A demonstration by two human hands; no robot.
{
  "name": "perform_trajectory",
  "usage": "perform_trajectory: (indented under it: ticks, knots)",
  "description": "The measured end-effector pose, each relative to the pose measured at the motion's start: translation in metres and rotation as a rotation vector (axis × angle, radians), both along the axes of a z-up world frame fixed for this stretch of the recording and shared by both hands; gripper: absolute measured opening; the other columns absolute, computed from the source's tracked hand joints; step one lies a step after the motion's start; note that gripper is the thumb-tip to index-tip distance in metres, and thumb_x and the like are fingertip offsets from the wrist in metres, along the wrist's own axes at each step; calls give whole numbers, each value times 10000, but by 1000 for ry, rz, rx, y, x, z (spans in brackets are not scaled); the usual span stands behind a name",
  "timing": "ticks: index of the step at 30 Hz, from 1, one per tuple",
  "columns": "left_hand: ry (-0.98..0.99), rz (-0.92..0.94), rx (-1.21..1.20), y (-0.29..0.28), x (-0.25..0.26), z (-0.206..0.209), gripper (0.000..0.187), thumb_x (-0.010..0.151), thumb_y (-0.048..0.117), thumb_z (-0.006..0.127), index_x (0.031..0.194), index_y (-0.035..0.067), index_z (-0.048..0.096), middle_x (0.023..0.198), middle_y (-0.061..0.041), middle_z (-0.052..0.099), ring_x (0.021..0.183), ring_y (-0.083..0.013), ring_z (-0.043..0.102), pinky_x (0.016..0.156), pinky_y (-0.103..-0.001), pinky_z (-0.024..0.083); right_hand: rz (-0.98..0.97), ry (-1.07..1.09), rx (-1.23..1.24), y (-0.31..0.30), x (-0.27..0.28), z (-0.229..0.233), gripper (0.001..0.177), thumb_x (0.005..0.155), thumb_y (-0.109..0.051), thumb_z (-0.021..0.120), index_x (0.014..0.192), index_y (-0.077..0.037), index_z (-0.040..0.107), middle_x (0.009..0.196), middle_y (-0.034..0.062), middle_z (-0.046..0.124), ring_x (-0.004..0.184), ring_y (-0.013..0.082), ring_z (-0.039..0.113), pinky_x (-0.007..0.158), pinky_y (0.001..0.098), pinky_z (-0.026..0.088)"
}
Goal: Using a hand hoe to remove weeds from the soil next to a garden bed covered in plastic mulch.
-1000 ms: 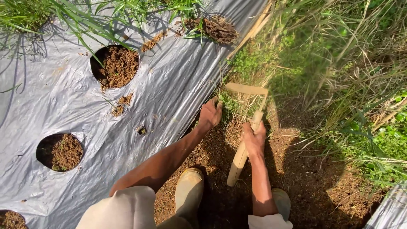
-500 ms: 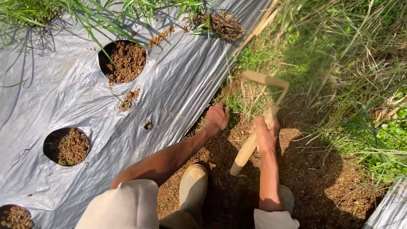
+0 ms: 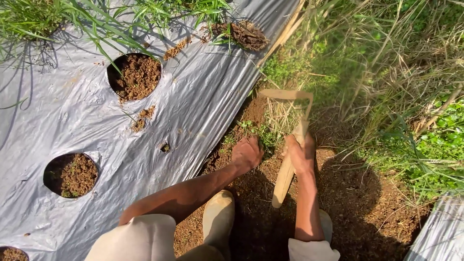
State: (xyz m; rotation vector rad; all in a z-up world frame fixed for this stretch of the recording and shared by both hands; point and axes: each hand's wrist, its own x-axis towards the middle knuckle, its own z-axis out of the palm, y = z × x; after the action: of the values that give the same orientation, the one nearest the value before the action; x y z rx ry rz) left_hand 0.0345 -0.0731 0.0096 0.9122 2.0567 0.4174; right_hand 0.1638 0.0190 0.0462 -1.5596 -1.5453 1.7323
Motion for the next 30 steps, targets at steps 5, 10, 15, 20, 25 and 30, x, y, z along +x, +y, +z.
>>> perform_trajectory:
  ticks: [5, 10, 15, 20, 25, 30]
  knots:
    - [393, -349, -72, 18, -14, 64, 535, 1041, 386, 386, 1459, 75, 505, 1147, -190, 599, 944, -242, 546, 818, -399, 502, -100, 40, 15, 0, 16, -1, 204, 948, -95, 518, 1149, -67, 544, 773, 11, 521, 618, 135, 534, 547, 266, 546]
    - [791, -701, -149, 52, -17, 95, 653, 1022, 492, 310, 1522, 103, 466, 1412, -176, 529, 1224, -242, 462, 1054, -447, 411, -199, 78, 54, 8, 33, -44, 115, 956, -113, 555, 1066, -78, 552, 776, 19, 542, 626, 123, 541, 557, 266, 553]
    - [708, -699, 236, 97, -24, 25, 499, 1053, 124, 292, 1533, 63, 412, 1558, -187, 464, 1441, -335, 448, 1197, -492, 369, -403, 102, -106, 19, 23, -32, 257, 1045, -220, 575, 1256, -85, 521, 831, 15, 555, 659, 133, 568, 617, 266, 571]
    - [1636, -729, 6, 106, -24, 0, 663, 981, 10, 329, 1613, 146, 178, 1677, -114, 240, 1530, -270, 254, 1251, -429, 205, -515, 120, -168, 28, 0, -13, 321, 1077, -363, 533, 1237, -86, 499, 847, 11, 541, 680, 123, 566, 618, 261, 563]
    - [975, -1028, -186, 95, -16, -28, 584, 1018, 65, 330, 1583, 164, 222, 1698, -65, 179, 1561, -259, 184, 1293, -424, 92, -495, 25, -265, 29, -16, -56, 620, 1033, -427, 569, 1450, -14, 370, 898, 73, 597, 714, 152, 597, 629, 297, 579]
    - [1259, -1005, -169, 88, -33, -47, 519, 1022, 97, 351, 1530, 170, 275, 1627, -43, 250, 1524, -238, 229, 1272, -411, 119, -487, 5, -200, 31, -1, -84, 741, 1013, -445, 614, 1504, 23, 316, 919, 107, 589, 712, 171, 604, 610, 323, 587]
